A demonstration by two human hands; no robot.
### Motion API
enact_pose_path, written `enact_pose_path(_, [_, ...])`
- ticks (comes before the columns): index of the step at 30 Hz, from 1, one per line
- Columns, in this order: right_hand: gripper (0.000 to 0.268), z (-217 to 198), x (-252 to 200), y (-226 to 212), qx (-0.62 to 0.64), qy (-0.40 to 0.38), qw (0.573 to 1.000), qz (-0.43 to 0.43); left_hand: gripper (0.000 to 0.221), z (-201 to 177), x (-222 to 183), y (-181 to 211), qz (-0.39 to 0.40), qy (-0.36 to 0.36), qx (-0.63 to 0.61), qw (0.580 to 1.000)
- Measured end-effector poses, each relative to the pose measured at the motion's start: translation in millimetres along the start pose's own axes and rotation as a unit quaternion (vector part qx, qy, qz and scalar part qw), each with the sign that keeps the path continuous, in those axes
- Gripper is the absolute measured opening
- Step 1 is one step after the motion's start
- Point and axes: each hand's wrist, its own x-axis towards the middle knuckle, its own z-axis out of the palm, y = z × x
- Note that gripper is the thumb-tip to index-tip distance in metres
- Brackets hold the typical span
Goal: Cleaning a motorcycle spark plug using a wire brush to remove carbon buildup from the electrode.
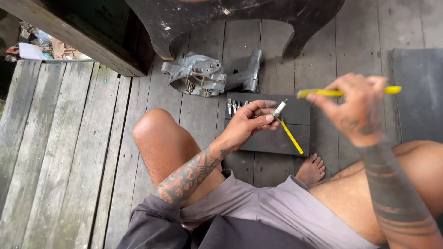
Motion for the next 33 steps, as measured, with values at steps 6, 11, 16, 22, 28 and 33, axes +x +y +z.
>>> enact_pose_path(6, [0.032, -15, -14, 31, 0.074, 0.012, 0.995, 0.073, 0.052, 4, 2, -2, 0.007, 0.04, 0.133, 0.99])
enact_pose_path(11, [0.038, -19, -35, 46, 0.036, 0.021, 0.997, 0.061, 0.043, -10, 8, -14, -0.006, 0.063, 0.159, 0.985])
enact_pose_path(16, [0.04, -29, -45, 51, 0.027, 0.025, 0.998, 0.058, 0.029, -11, 14, -21, -0.024, 0.065, 0.137, 0.988])
enact_pose_path(22, [0.037, -42, -49, 45, 0.053, 0.002, 0.996, 0.069, 0.032, -9, 25, -33, -0.04, 0.033, 0.164, 0.985])
enact_pose_path(28, [0.041, -49, -57, 54, 0.019, 0.009, 0.998, 0.066, 0.033, -19, 60, -60, -0.072, 0.041, 0.234, 0.969])
enact_pose_path(33, [0.041, -53, -58, 56, 0.02, 0.03, 0.997, 0.073, 0.045, -34, 106, -104, -0.136, 0.134, 0.392, 0.9])
